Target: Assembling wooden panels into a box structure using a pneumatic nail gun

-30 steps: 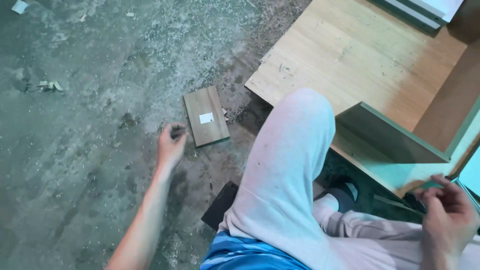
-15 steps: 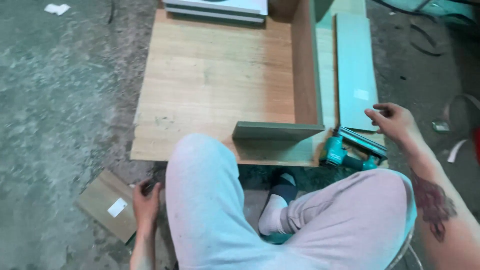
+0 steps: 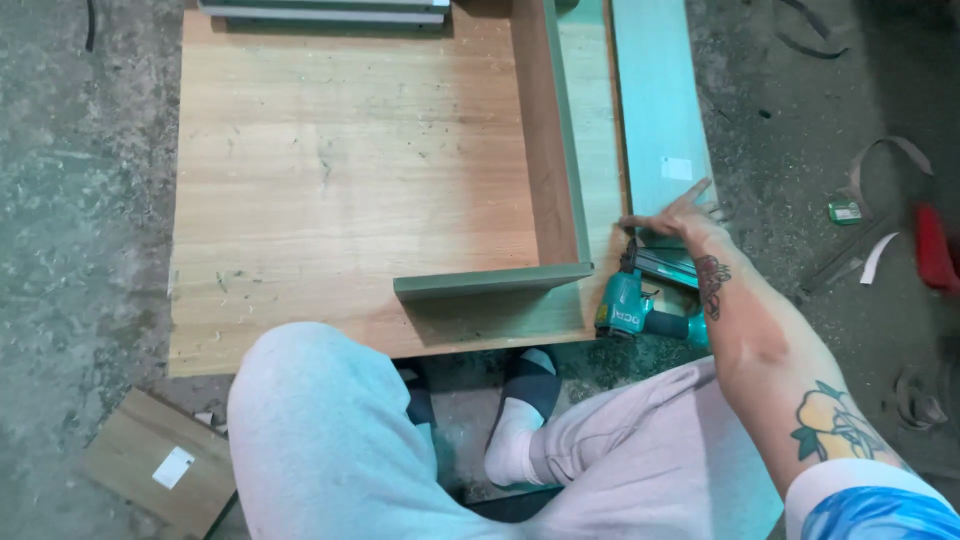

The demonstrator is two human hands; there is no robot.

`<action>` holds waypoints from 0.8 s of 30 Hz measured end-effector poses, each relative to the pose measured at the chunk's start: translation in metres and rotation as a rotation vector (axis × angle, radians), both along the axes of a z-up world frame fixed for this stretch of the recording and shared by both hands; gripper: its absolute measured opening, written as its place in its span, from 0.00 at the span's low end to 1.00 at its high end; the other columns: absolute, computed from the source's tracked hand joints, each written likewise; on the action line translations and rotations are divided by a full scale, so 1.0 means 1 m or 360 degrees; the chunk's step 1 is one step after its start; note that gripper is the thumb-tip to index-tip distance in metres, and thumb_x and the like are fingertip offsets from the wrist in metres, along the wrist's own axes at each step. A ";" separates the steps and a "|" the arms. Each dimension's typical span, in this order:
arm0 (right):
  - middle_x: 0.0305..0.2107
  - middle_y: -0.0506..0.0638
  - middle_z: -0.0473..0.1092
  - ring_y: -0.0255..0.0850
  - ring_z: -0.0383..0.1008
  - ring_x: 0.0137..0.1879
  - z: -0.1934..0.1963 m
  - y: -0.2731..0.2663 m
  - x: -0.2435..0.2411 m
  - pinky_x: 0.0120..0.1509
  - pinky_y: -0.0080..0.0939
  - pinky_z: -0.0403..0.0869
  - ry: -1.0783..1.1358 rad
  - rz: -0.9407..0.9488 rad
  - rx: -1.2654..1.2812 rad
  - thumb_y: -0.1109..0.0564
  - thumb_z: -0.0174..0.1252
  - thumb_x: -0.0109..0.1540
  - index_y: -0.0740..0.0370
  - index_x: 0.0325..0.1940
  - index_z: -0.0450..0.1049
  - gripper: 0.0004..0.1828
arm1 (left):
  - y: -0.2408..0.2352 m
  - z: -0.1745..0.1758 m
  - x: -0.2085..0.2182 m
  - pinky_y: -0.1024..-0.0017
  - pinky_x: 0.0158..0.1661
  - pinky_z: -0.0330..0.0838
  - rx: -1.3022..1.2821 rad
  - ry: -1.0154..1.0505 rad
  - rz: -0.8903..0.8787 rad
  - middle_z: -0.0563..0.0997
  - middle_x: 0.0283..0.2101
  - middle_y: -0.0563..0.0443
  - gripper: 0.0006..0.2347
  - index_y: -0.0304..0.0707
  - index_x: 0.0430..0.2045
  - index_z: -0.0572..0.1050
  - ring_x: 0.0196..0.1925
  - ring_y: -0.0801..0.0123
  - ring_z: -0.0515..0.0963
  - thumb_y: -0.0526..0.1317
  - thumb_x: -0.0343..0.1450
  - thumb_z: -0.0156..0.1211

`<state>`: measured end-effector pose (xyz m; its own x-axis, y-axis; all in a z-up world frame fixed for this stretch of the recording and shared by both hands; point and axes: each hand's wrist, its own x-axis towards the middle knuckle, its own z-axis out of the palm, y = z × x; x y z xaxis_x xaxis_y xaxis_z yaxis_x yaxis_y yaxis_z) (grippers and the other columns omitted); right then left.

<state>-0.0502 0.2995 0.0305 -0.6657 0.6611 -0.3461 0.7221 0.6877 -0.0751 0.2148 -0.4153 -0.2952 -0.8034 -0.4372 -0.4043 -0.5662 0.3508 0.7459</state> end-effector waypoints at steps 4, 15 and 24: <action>0.73 0.81 0.46 0.70 0.51 0.78 -0.026 0.004 -0.010 0.80 0.64 0.54 -0.0139 0.0048 0.0016 0.15 0.65 0.43 0.75 0.77 0.22 0.88 | -0.042 0.013 0.037 0.58 0.51 0.74 -0.0126 -0.0013 0.0098 0.81 0.48 0.27 0.18 0.14 0.49 0.76 0.50 0.48 0.81 0.33 0.69 0.68; 0.68 0.77 0.53 0.78 0.61 0.68 0.000 0.101 -0.024 0.67 0.73 0.68 -0.0037 0.0295 0.0254 0.18 0.58 0.48 0.75 0.78 0.45 0.73 | -0.002 0.177 -0.008 0.63 0.53 0.70 -0.0102 -0.0112 0.0232 0.82 0.51 0.37 0.15 0.24 0.52 0.78 0.52 0.56 0.80 0.37 0.74 0.63; 0.64 0.81 0.58 0.78 0.63 0.66 0.147 0.014 0.062 0.70 0.77 0.62 0.0243 0.0175 -0.0120 0.45 0.69 0.52 0.76 0.76 0.45 0.60 | 0.121 0.394 -0.113 0.70 0.63 0.74 0.0290 0.1217 -0.0062 0.78 0.55 0.42 0.11 0.30 0.52 0.70 0.58 0.66 0.78 0.27 0.76 0.55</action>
